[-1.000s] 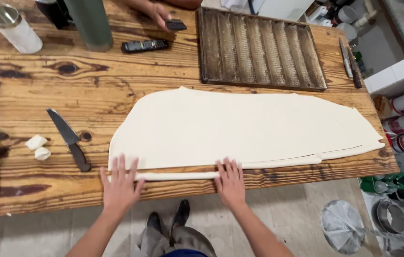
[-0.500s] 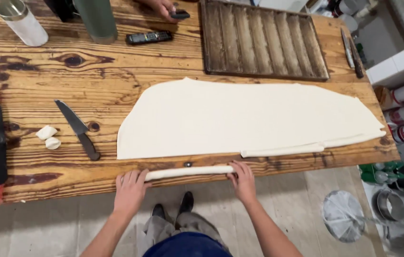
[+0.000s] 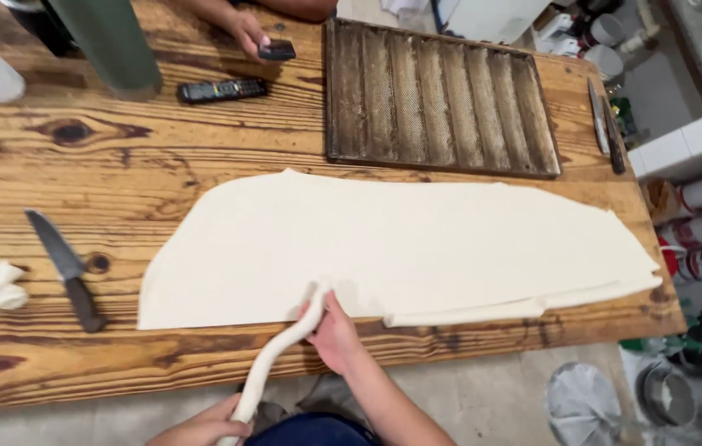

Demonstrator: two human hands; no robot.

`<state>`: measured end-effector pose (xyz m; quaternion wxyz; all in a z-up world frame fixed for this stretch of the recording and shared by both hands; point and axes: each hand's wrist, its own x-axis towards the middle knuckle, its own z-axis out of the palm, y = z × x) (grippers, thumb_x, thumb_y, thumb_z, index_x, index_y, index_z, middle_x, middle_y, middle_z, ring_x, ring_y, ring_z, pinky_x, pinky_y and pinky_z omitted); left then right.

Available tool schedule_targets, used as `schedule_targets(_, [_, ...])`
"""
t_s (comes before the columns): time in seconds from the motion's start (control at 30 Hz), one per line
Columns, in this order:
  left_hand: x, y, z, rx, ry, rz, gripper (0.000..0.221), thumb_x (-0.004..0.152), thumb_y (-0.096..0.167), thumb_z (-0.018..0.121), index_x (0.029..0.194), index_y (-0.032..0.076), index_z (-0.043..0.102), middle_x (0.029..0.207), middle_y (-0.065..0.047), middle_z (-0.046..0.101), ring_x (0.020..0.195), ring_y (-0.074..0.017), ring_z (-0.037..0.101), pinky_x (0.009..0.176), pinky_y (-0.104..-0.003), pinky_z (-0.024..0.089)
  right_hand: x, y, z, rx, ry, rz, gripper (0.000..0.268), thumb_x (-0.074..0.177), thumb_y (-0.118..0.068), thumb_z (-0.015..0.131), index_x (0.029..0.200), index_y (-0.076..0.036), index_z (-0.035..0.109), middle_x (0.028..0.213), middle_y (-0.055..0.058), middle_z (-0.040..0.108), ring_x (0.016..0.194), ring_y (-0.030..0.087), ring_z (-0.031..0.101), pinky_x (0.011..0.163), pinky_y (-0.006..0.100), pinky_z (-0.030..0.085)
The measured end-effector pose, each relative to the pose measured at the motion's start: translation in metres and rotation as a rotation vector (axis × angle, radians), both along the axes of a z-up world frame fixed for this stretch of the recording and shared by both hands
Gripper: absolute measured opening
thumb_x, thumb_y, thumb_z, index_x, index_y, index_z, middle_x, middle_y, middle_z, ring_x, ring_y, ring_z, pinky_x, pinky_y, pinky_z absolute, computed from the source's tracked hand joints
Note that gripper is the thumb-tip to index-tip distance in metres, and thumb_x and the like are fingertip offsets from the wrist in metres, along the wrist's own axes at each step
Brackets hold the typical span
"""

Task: Shaping dough into long strips and placing them on a baking tray

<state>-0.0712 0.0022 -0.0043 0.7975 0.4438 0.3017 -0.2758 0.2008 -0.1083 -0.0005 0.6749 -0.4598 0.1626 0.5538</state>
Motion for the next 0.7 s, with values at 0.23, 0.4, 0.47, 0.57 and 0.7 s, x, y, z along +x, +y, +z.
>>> schedule_targets(0.23, [0.168,0.036,0.049,0.334,-0.291,-0.48,0.04,0.097,0.045,0.061,0.126,0.018,0.059,0.118,0.008,0.062,0.107,-0.0044,0.056,0.097,-0.02,0.042,0.203,0.08,0.055,-0.045,0.01,0.4,0.061,0.095,-0.075,0.037,0.131,-0.028,0.052,0.108,0.008,0.07,0.085,0.032,0.071,0.076,0.05,0.058])
schedule_targets(0.4, [0.333,0.085,0.059,0.174,-0.203,0.055,0.04,0.096,0.046,0.065,0.112,0.009,0.065,0.097,-0.002,0.063,0.09,-0.0173,0.062,0.084,-0.036,0.051,0.357,0.197,0.092,-0.088,-0.255,0.518,0.084,0.096,-0.078,0.024,0.161,-0.025,0.015,0.113,0.018,0.071,0.096,0.038,0.075,0.082,0.056,0.062])
schedule_targets(0.47, [0.409,0.108,0.031,0.117,-0.22,0.237,0.032,0.095,0.042,0.067,0.103,0.011,0.065,0.086,-0.001,0.063,0.079,-0.0165,0.063,0.073,-0.033,0.051,0.411,0.248,0.087,-0.061,-0.31,0.504,0.085,0.094,-0.079,0.021,0.158,-0.023,0.019,0.111,0.017,0.072,0.096,0.038,0.076,0.081,0.055,0.062])
schedule_targets(0.57, [0.508,0.155,-0.033,0.043,-0.222,0.516,0.032,0.091,0.04,0.072,0.103,0.013,0.062,0.08,-0.003,0.063,0.072,-0.0181,0.066,0.065,-0.034,0.056,0.479,0.323,0.069,0.008,-0.402,0.392,0.075,0.092,-0.078,0.018,0.139,-0.024,0.04,0.105,0.017,0.075,0.092,0.037,0.078,0.077,0.051,0.064])
schedule_targets(0.7, [0.578,0.207,-0.077,-0.012,-0.13,0.732,0.061,0.085,0.046,0.079,0.126,0.009,0.055,0.097,-0.01,0.063,0.074,-0.026,0.071,0.07,-0.04,0.062,0.541,0.366,-0.005,0.161,-0.452,0.193,0.091,0.094,-0.087,0.022,0.165,-0.031,0.012,0.171,0.015,0.016,0.158,0.033,0.02,0.129,0.04,0.017])
